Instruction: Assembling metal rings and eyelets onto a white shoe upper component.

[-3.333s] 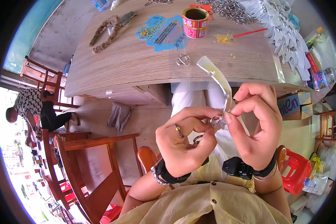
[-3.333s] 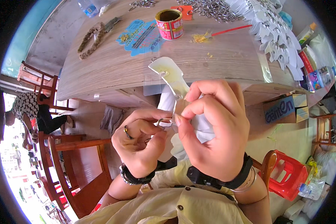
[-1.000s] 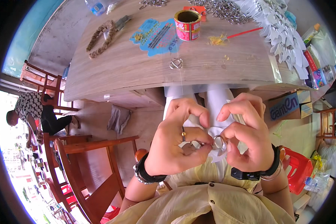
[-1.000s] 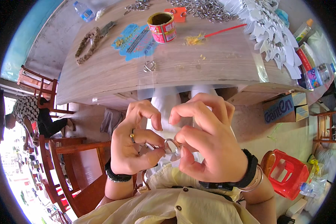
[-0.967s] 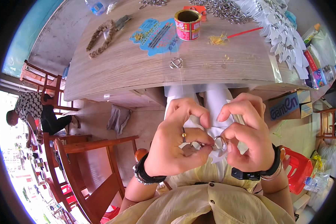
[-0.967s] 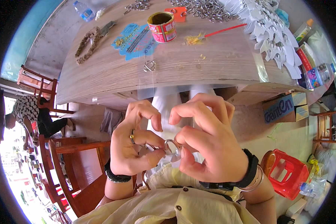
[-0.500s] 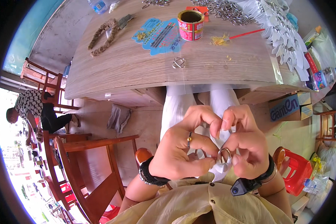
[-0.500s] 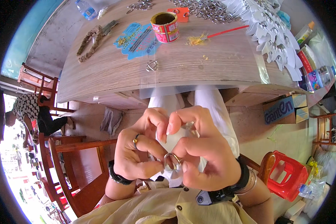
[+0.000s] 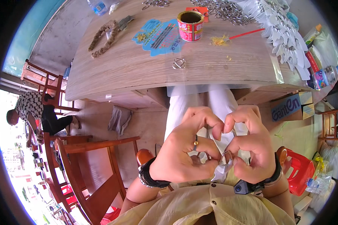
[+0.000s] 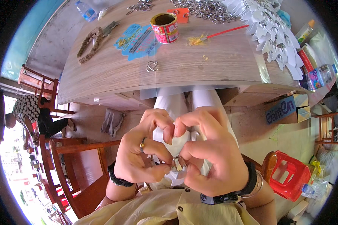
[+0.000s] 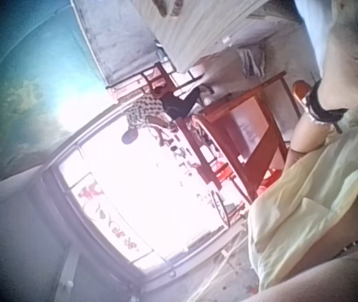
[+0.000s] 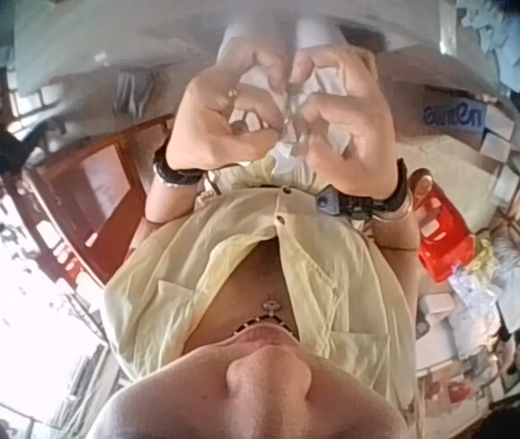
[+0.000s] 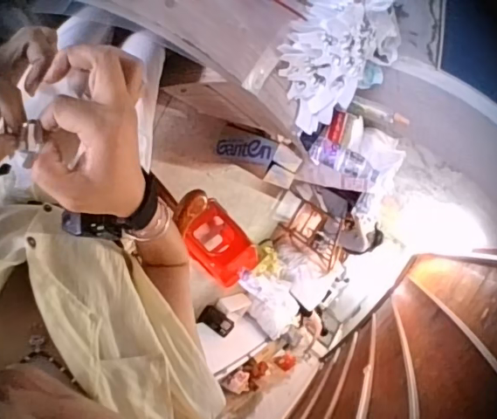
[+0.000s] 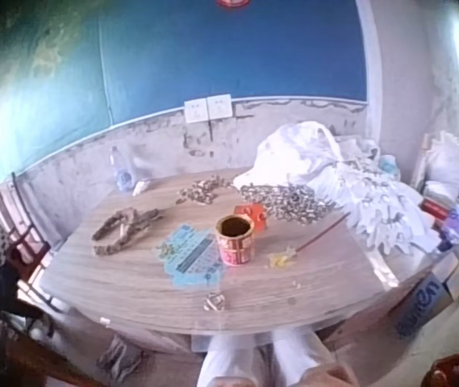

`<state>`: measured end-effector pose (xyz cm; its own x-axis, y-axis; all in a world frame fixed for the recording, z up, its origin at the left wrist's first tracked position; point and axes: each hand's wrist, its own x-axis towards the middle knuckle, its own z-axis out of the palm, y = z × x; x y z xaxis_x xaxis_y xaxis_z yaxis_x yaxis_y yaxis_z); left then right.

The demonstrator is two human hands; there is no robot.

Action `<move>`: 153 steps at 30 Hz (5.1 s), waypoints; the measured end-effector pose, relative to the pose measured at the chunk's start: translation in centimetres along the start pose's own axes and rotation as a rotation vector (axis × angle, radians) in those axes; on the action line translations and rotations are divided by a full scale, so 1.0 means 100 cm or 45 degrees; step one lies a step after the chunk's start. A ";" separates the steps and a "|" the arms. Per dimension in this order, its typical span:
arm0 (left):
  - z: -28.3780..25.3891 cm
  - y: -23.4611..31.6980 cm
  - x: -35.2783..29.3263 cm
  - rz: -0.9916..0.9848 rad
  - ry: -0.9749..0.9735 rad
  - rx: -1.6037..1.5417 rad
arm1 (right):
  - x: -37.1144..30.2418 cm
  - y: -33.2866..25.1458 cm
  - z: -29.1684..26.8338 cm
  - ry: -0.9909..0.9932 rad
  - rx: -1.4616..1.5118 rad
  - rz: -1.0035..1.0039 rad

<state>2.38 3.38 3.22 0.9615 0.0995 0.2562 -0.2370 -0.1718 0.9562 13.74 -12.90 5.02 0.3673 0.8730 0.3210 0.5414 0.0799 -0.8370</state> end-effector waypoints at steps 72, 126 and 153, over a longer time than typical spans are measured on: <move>0.019 -0.019 0.001 -0.037 -0.012 -0.510 | -0.011 0.006 0.000 0.128 0.351 0.173; -0.001 -0.018 0.005 -0.096 -0.075 -0.091 | -0.004 0.014 -0.013 -0.110 0.055 0.285; 0.025 -0.045 -0.003 -0.068 1.145 -0.775 | 0.002 0.041 0.009 0.193 0.460 0.416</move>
<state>3.51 1.71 -1.54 0.5775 0.8162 -0.0148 -0.4652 0.3440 0.8156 15.39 -12.01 1.26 0.5935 0.8029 0.0553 0.0936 -0.0006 -0.9956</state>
